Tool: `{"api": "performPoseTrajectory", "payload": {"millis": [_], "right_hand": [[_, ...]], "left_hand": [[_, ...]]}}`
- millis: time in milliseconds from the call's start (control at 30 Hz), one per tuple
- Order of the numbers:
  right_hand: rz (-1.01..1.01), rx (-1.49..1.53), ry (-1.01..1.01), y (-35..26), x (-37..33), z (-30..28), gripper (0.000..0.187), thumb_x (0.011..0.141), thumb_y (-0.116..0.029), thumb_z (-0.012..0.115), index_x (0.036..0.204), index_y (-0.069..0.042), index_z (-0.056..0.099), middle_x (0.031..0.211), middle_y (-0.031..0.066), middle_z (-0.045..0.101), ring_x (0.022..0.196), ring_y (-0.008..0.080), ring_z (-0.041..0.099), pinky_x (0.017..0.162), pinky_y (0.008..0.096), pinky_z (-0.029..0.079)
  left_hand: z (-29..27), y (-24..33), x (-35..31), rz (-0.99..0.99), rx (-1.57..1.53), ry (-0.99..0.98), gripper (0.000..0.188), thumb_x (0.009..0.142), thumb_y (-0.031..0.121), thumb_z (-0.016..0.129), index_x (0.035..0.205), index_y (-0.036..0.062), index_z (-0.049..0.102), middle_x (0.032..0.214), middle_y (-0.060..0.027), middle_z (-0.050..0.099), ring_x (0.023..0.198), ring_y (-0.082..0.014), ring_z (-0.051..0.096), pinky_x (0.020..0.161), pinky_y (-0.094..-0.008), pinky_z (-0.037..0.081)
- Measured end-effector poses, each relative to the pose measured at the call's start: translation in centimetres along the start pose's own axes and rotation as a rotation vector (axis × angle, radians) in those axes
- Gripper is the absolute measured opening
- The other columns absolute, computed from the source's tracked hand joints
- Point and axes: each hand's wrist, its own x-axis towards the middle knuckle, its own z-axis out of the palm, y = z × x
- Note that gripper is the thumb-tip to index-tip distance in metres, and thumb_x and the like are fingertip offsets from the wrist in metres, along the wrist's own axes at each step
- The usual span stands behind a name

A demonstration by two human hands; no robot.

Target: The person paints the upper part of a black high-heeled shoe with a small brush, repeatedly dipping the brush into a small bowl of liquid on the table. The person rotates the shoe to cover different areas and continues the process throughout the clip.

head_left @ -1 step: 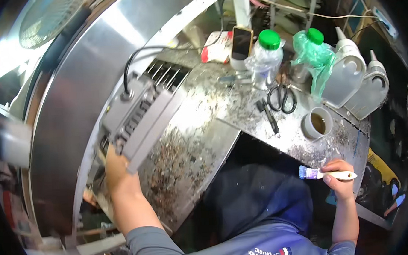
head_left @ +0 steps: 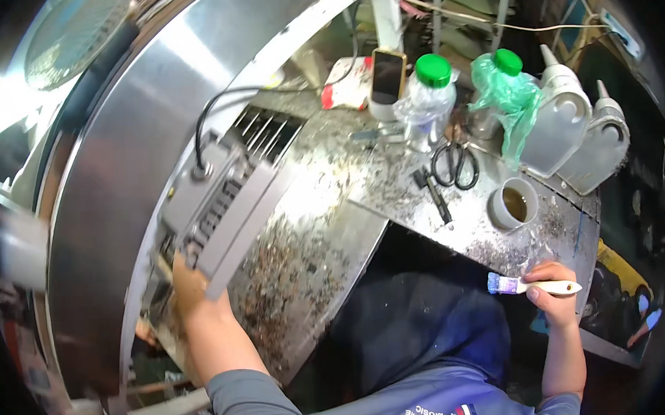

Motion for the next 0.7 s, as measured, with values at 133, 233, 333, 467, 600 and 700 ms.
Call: {"api": "performPoseTrajectory", "payload": {"millis": [133, 233, 333, 467, 600, 700], "right_hand": [[0.082, -0.024, 0.100, -1.1, -0.4, 0.0, 0.023, 0.076, -0.015, 0.083, 0.091, 0.001, 0.077, 0.089, 0.0138, 0.077, 0.081, 0.0224, 0.071, 0.077, 0.0338, 0.055], [0.108, -0.073, 0.144, -1.2, -1.5, -0.1, 0.022, 0.077, -0.013, 0.082, 0.094, 0.000, 0.077, 0.090, 0.0141, 0.077, 0.082, 0.0218, 0.072, 0.077, 0.0336, 0.055], [0.147, -0.056, 0.110, -2.3, -2.0, 0.0, 0.021, 0.081, -0.011, 0.081, 0.098, -0.001, 0.078, 0.094, 0.0133, 0.077, 0.087, 0.0229, 0.072, 0.079, 0.0350, 0.056], [0.005, 0.032, 0.051, -0.6, -2.2, -0.6, 0.026, 0.086, -0.010, 0.081, 0.110, -0.002, 0.076, 0.108, 0.0115, 0.076, 0.099, 0.0207, 0.072, 0.088, 0.0341, 0.056], [0.088, 0.006, 0.174, -1.3, -6.1, -1.8, 0.027, 0.089, -0.016, 0.081, 0.113, -0.004, 0.076, 0.104, 0.0098, 0.077, 0.097, 0.0164, 0.071, 0.087, 0.0300, 0.055], [0.091, -0.124, 0.328, -1.1, -9.6, -5.5, 0.029, 0.092, -0.019, 0.079, 0.117, -0.005, 0.076, 0.104, 0.0098, 0.077, 0.095, 0.0131, 0.071, 0.083, 0.0268, 0.055]], "left_hand": [[2.5, 1.3, 3.3, -0.069, 0.165, 0.023, 0.070, 0.075, 0.047, 0.083, 0.124, 0.0003, 0.069, 0.116, -0.0188, 0.073, 0.107, -0.0344, 0.068, 0.091, -0.0462, 0.055], [5.2, 3.1, 5.4, -0.075, 0.218, 0.048, 0.076, 0.072, 0.053, 0.084, 0.124, -0.0003, 0.069, 0.117, -0.0217, 0.072, 0.110, -0.0386, 0.069, 0.092, -0.0488, 0.055], [8.5, 1.7, 6.7, 0.038, 0.094, 0.138, 0.072, 0.076, 0.054, 0.082, 0.120, -0.0017, 0.070, 0.112, -0.0230, 0.074, 0.101, -0.0424, 0.071, 0.089, -0.0478, 0.054], [8.2, -10.8, 13.9, 0.225, -0.397, 0.061, 0.076, 0.082, 0.046, 0.082, 0.136, -0.0025, 0.060, 0.128, -0.0253, 0.067, 0.112, -0.0398, 0.067, 0.104, -0.0439, 0.049], [11.6, -10.3, 9.8, 0.514, 0.048, 0.352, 0.055, 0.091, 0.024, 0.076, 0.136, -0.0026, 0.060, 0.124, -0.0217, 0.068, 0.117, -0.0324, 0.063, 0.104, -0.0418, 0.050], [4.5, -2.6, -2.0, 0.633, 0.123, 0.593, 0.049, 0.093, 0.019, 0.075, 0.134, -0.0023, 0.061, 0.123, -0.0216, 0.069, 0.117, -0.0314, 0.064, 0.102, -0.0422, 0.052]]}}
